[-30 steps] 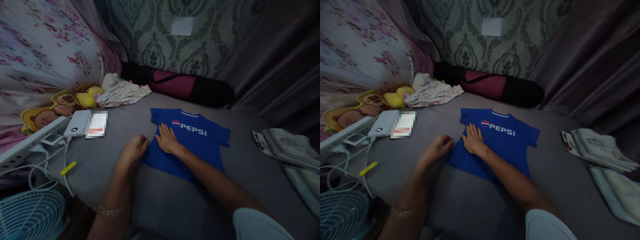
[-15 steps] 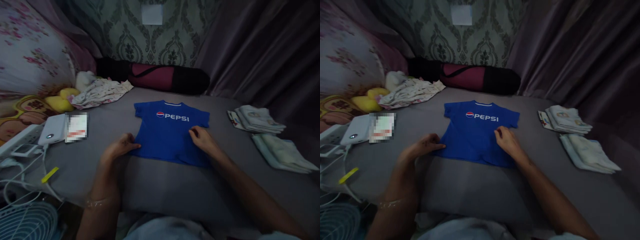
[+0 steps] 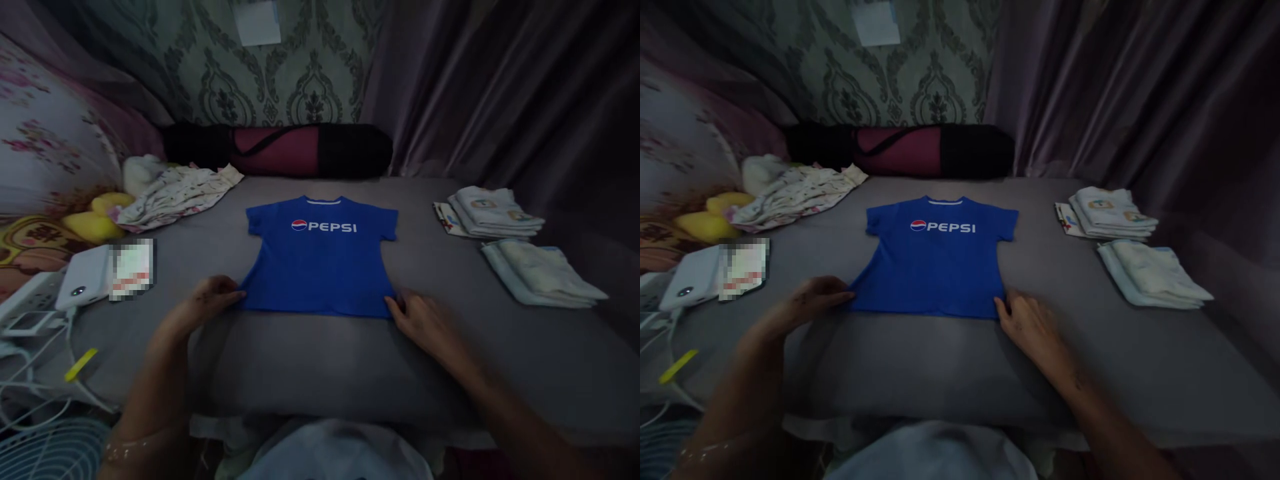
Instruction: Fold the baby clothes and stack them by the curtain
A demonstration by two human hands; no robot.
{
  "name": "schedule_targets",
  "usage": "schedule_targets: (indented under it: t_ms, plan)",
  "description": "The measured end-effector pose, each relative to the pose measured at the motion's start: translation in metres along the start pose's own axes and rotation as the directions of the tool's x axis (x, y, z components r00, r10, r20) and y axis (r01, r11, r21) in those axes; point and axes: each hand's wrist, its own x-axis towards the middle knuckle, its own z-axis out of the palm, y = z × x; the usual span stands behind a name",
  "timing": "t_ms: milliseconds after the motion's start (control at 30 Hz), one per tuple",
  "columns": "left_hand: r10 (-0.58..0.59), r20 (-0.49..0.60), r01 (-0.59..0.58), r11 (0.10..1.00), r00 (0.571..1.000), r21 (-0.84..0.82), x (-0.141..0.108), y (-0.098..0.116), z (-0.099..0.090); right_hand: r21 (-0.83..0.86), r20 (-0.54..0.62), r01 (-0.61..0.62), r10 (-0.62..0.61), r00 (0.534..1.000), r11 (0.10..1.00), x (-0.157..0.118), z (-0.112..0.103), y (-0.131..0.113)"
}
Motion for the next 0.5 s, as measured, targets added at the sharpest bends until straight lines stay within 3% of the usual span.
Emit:
schedule_targets:
  t_ms: [200, 333, 433, 500]
  plan:
    - [0.014, -0.001, -0.014, 0.996, 1.0, -0.084, 0.003, -0.023, 0.003, 0.064, 0.071, 0.011, -0.015, 0.997, 0.998, 0.004, -0.007, 0.006]
    - [0.042, 0.005, -0.041, 0.997, 0.999, -0.069, 0.003, -0.026, 0.003, 0.037, 0.078, 0.001, -0.004, 0.997, 0.999, 0.004, -0.013, 0.008]
    - [0.041, 0.051, -0.043, 0.998, 0.998, 0.05, 0.003, -0.018, -0.001, 0.001, 0.072, 0.036, -0.036, 0.997, 0.999, 0.005, -0.019, 0.008]
    - [0.086, -0.002, -0.085, 0.98, 0.996, 0.177, 0.008, -0.007, 0.001, -0.025, 0.011, 0.046, -0.046, 0.999, 0.999, 0.01, -0.023, 0.0]
